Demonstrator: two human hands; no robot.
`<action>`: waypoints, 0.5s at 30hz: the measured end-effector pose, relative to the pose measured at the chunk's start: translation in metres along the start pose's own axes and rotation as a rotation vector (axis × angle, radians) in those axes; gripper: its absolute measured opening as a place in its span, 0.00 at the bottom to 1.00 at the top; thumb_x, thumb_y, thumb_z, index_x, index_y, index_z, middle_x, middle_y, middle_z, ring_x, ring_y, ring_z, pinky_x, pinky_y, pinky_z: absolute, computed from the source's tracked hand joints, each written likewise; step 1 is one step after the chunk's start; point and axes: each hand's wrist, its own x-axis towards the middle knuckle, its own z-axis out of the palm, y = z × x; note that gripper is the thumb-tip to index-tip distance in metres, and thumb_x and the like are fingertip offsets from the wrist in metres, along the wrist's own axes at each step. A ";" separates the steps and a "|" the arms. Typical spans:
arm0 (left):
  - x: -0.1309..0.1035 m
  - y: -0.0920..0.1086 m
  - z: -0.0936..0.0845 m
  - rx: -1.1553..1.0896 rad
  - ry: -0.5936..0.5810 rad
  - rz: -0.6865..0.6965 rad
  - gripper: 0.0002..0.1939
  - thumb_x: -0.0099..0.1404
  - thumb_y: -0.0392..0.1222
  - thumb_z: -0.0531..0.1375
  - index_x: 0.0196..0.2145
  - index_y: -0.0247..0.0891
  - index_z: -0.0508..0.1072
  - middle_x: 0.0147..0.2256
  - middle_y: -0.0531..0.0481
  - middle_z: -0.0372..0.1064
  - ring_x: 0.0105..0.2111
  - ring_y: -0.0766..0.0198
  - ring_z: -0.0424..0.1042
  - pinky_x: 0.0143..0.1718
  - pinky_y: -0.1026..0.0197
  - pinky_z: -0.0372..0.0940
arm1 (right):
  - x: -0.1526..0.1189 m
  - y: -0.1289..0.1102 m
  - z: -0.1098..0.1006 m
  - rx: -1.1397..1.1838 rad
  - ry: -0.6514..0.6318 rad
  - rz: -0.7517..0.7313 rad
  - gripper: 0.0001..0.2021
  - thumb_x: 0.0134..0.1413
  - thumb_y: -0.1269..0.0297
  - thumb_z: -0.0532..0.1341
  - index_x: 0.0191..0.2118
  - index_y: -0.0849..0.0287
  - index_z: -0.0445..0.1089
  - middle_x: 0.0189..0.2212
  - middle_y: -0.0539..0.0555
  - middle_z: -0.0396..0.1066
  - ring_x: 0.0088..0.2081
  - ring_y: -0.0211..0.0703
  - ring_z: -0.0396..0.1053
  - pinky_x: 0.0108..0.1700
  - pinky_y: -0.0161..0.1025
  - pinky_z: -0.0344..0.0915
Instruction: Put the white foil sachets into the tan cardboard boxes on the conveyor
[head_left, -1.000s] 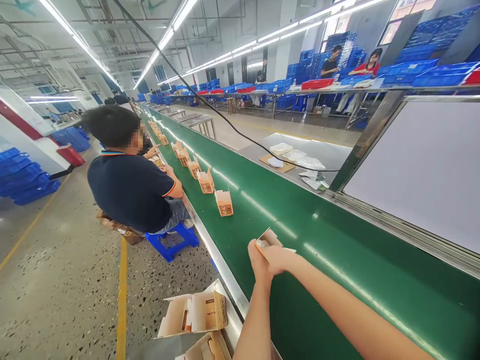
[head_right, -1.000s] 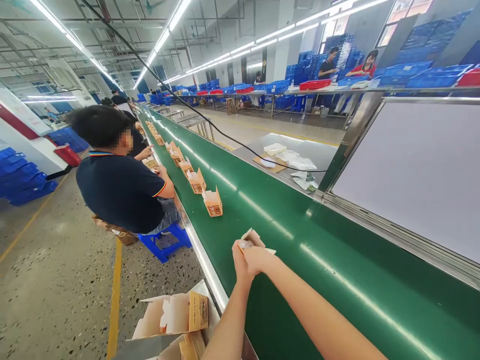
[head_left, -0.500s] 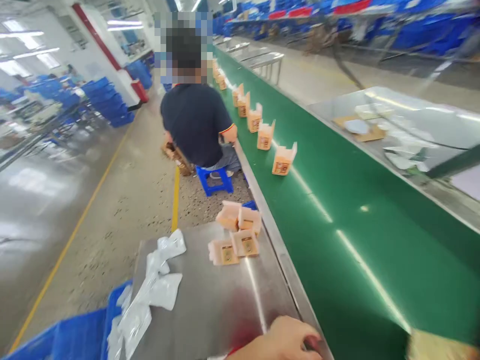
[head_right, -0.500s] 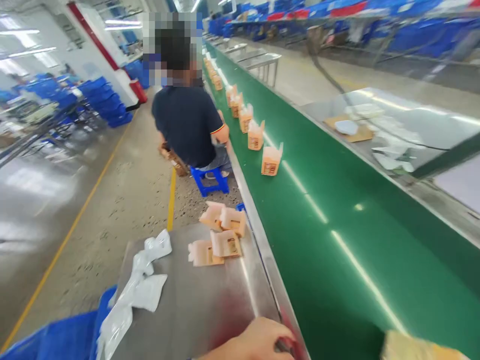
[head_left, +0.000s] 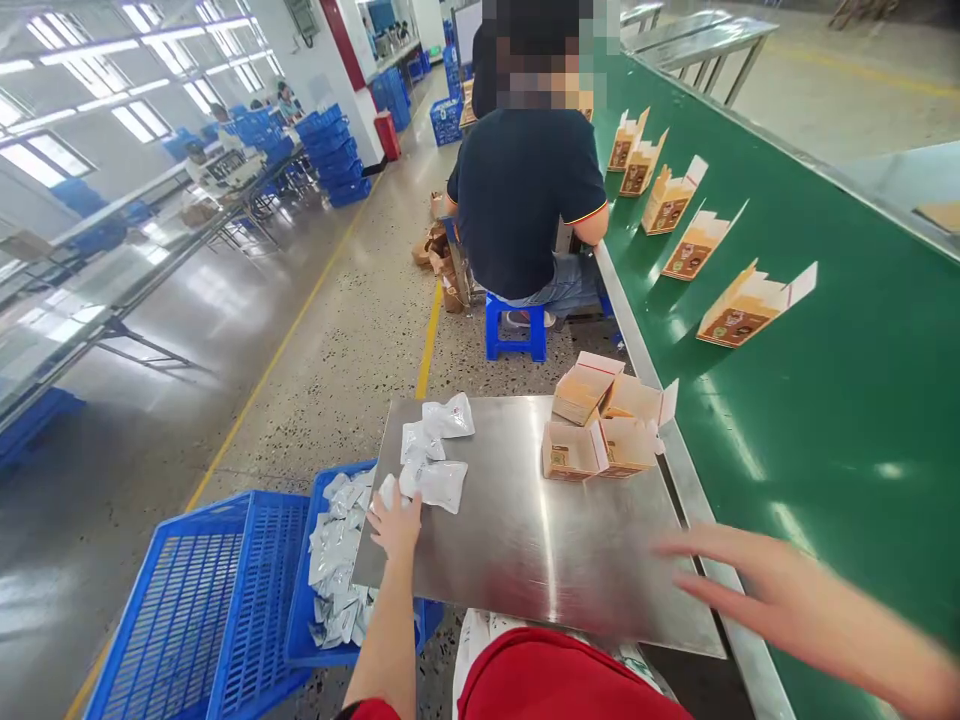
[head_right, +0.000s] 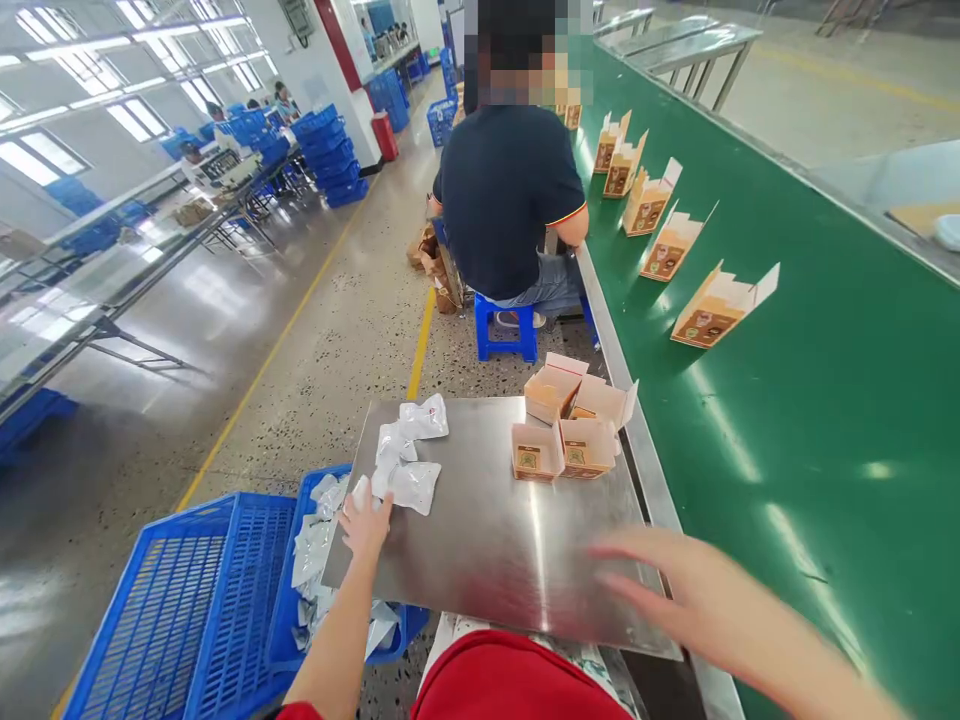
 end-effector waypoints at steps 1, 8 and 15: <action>-0.007 -0.003 0.007 0.033 -0.014 0.044 0.30 0.59 0.58 0.54 0.56 0.44 0.63 0.61 0.39 0.50 0.61 0.32 0.45 0.52 0.29 0.50 | 0.012 -0.015 0.021 -0.034 -0.089 -0.100 0.09 0.56 0.62 0.57 0.40 0.46 0.73 0.40 0.51 0.71 0.44 0.45 0.67 0.49 0.46 0.64; -0.047 -0.003 0.036 -0.016 -0.087 0.102 0.24 0.62 0.54 0.49 0.55 0.50 0.64 0.63 0.48 0.49 0.64 0.42 0.42 0.57 0.37 0.51 | 0.097 -0.053 0.175 -0.331 -0.248 -0.248 0.21 0.49 0.77 0.58 0.50 0.56 0.68 0.59 0.57 0.56 0.58 0.62 0.53 0.56 0.58 0.53; -0.038 0.019 0.015 -0.140 -0.173 0.229 0.27 0.62 0.53 0.50 0.58 0.49 0.58 0.63 0.46 0.47 0.63 0.35 0.42 0.56 0.27 0.44 | 0.020 -0.017 0.118 -0.038 -0.050 0.047 0.14 0.44 0.72 0.57 0.40 0.55 0.67 0.38 0.55 0.71 0.39 0.50 0.68 0.43 0.44 0.65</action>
